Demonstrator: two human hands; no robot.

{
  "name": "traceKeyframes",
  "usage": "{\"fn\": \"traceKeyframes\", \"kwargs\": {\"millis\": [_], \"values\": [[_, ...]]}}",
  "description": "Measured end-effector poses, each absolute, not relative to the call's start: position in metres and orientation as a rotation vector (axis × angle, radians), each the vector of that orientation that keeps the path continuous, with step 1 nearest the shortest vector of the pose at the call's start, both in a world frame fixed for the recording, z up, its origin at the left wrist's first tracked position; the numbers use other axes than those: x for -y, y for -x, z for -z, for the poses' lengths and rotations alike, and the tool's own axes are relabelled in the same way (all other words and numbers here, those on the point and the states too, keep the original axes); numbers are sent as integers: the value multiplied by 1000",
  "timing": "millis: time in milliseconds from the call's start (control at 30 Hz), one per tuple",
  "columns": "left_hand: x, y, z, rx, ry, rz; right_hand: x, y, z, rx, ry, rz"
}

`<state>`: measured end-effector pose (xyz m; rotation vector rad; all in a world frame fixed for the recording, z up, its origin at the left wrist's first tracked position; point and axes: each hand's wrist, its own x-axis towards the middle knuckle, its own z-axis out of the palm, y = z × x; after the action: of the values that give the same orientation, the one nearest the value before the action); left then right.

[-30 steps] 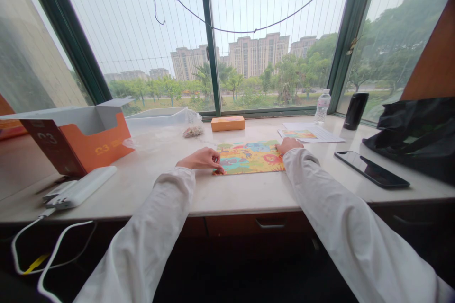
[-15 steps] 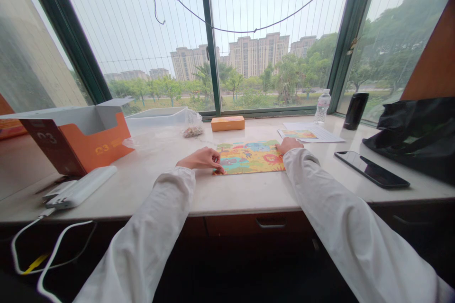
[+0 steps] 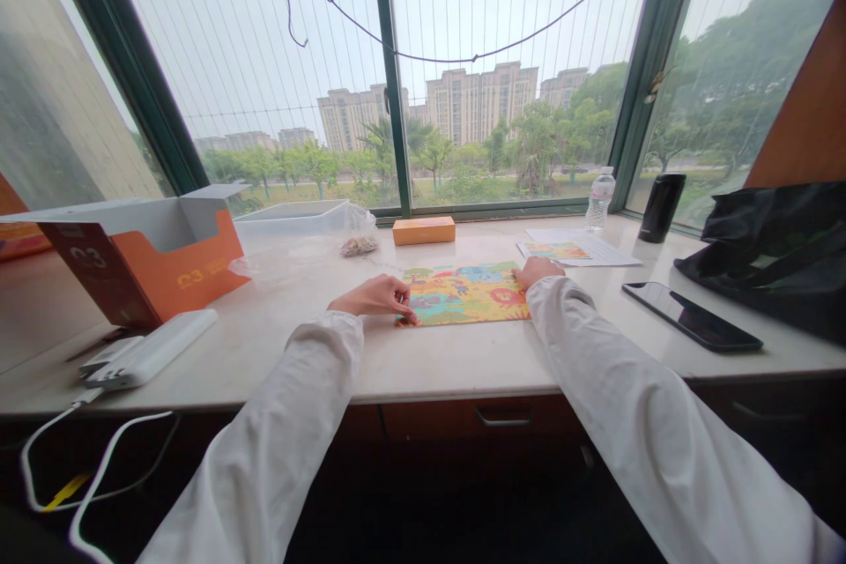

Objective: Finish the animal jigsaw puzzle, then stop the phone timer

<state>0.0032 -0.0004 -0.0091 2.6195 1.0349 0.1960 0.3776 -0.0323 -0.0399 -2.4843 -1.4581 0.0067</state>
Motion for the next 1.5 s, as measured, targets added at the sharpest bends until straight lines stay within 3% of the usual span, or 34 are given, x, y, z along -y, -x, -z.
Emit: {"fn": "traceKeyframes", "kwargs": {"millis": [1500], "values": [[-1, -3, 10, -990, -2599, -222, 33, -375, 37, 1480, 2483, -22]]}}
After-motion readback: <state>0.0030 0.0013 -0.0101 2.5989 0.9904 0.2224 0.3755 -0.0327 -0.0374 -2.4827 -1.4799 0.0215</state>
